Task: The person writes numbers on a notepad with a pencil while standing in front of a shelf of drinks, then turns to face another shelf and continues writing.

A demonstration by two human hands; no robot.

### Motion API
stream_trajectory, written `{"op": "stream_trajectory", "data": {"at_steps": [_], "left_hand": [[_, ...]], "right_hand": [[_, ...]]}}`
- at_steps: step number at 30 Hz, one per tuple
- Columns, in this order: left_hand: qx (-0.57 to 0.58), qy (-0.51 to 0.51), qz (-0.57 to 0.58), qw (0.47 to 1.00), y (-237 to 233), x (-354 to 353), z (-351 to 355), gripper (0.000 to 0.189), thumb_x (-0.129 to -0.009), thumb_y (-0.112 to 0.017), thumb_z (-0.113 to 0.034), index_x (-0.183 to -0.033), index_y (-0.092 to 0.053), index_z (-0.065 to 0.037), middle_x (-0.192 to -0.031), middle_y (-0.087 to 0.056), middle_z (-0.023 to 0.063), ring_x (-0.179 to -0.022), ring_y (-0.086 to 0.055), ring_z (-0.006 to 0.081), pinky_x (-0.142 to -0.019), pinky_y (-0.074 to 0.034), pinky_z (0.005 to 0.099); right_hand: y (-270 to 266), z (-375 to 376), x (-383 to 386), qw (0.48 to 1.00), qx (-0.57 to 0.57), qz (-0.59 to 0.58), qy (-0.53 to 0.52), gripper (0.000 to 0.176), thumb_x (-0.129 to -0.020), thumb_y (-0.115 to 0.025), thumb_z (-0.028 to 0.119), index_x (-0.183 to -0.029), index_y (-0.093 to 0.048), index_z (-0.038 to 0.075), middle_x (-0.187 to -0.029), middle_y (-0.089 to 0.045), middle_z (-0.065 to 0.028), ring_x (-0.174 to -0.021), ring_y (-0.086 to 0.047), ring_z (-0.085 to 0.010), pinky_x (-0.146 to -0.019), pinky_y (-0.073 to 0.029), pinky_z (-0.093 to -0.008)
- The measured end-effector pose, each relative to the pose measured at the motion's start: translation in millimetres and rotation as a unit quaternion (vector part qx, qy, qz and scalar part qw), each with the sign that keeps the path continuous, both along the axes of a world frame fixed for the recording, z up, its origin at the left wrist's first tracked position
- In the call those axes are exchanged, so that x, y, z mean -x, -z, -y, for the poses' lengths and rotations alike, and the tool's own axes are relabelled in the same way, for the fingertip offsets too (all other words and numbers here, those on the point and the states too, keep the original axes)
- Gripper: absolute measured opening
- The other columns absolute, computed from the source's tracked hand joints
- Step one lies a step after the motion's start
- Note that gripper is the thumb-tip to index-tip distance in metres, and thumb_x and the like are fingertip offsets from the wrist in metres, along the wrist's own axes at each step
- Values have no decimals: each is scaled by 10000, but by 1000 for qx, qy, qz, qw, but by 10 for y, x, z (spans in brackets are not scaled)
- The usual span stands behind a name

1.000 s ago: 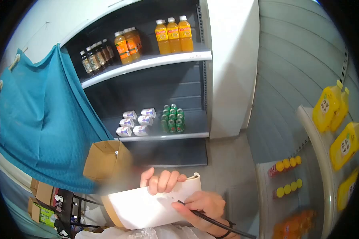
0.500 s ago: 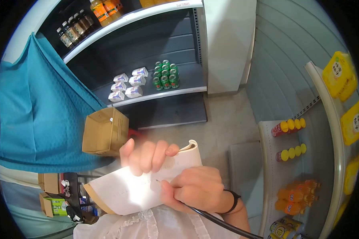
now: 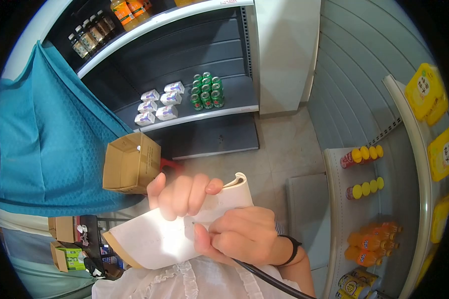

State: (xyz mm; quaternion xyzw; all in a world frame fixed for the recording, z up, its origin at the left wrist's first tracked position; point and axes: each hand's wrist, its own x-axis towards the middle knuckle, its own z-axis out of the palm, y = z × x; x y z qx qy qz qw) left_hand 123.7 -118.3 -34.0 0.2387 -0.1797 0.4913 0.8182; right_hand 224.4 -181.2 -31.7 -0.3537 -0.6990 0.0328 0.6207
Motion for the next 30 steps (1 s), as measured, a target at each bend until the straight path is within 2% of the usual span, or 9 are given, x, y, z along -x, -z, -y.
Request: {"op": "stream_trajectory", "data": {"at_steps": [13, 19, 27, 30], "left_hand": [[18, -16, -12, 1000, 17, -34, -36, 464, -938, -130, -230, -492, -213, -134, -584, -307, -21, -651, -306, 139, -909, -302, 355], [4, -8, -8, 1000, 17, -65, -54, 469, -940, -124, -230, -490, -217, -133, -586, -309, -20, -651, -303, 141, -917, -299, 357], [-3, -10, -23, 1000, 0, -76, -60, 463, -941, -119, -228, -498, -212, -129, -588, -305, -19, -651, -297, 143, -918, -298, 358], [-3, -4, -11, 1000, -2, -92, -65, 464, -940, -120, -226, -496, -212, -129, -587, -304, -18, -652, -298, 143, -918, -298, 355]], "right_hand": [[1, -36, -47, 1000, 0, 11, 14, 238, -692, -616, -29, -632, -423, 94, -514, -497, -15, -378, -433, -158, -359, -365, -275], [-26, -26, -55, 1000, 5, -20, 9, 241, -698, -618, -34, -628, -422, 87, -508, -490, -28, -375, -427, -163, -356, -347, -274], [-57, -34, -44, 998, 17, -8, 56, 347, -654, -641, -24, -465, -371, 81, -496, -477, -25, -373, -428, -176, -355, -352, -280], [-37, -19, -94, 999, 20, 3, 34, 329, -650, -630, -27, -473, -374, 80, -480, -461, -25, -371, -424, -177, -351, -348, -283]]}}
